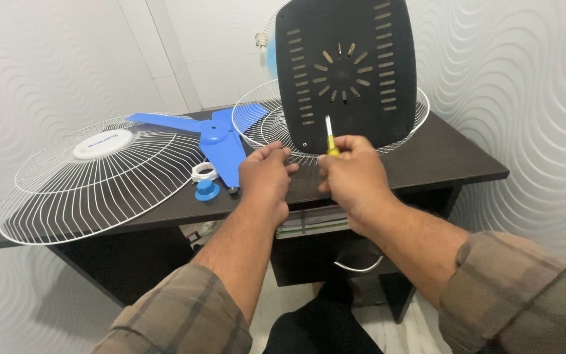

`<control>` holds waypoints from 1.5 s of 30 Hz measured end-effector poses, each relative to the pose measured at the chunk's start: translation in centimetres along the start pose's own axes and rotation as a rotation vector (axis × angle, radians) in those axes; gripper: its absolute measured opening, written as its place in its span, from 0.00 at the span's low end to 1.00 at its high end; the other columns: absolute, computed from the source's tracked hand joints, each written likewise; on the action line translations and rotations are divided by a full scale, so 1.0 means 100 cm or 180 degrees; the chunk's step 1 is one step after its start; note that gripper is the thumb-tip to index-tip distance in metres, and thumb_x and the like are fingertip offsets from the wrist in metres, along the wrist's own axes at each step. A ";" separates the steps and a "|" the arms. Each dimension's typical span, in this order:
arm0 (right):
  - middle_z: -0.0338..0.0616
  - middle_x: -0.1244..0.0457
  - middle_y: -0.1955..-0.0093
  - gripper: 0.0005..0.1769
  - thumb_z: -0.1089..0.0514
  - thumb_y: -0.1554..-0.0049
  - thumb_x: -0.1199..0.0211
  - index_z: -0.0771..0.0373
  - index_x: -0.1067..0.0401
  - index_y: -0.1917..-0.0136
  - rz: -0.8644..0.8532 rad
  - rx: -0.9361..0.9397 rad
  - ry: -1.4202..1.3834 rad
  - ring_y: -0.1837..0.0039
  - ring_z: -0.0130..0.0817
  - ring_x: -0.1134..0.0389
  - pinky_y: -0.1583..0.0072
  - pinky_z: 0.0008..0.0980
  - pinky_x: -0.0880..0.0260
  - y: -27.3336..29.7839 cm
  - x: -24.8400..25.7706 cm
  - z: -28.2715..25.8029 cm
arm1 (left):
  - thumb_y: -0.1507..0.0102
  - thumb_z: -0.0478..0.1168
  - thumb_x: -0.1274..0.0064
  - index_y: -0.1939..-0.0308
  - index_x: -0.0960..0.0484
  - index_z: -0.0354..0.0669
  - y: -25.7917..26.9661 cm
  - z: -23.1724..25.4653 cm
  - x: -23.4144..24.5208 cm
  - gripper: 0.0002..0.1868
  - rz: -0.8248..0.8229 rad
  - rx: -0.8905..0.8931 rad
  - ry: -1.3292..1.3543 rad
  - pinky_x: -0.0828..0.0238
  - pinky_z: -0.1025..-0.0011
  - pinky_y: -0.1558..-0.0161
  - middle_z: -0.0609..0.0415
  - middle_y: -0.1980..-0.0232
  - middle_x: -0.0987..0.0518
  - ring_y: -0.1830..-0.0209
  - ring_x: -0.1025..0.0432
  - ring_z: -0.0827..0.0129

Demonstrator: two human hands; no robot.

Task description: The person uses a screwdriver to attach a black plastic rear cover to the back of a white fan cage. They align the cover, insert screws, and tighten them to secure the cover in place.

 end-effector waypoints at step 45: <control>0.47 0.31 0.48 0.11 0.53 0.43 0.37 0.57 0.20 0.50 -0.0652 0.1344 0.2980 0.45 0.44 0.28 0.41 0.43 0.30 0.008 -0.053 0.011 | 0.39 0.50 0.44 0.48 0.19 0.54 0.050 0.020 0.098 0.17 0.1194 -0.0988 -0.3460 0.28 0.60 0.51 0.62 0.46 0.24 0.48 0.25 0.65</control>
Point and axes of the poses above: each hand's wrist, its own y-axis away from the middle knuckle, its own x-axis out of the back of the hand, z = x × y, the point moved 7 cm from there along -y, towards the middle knuckle
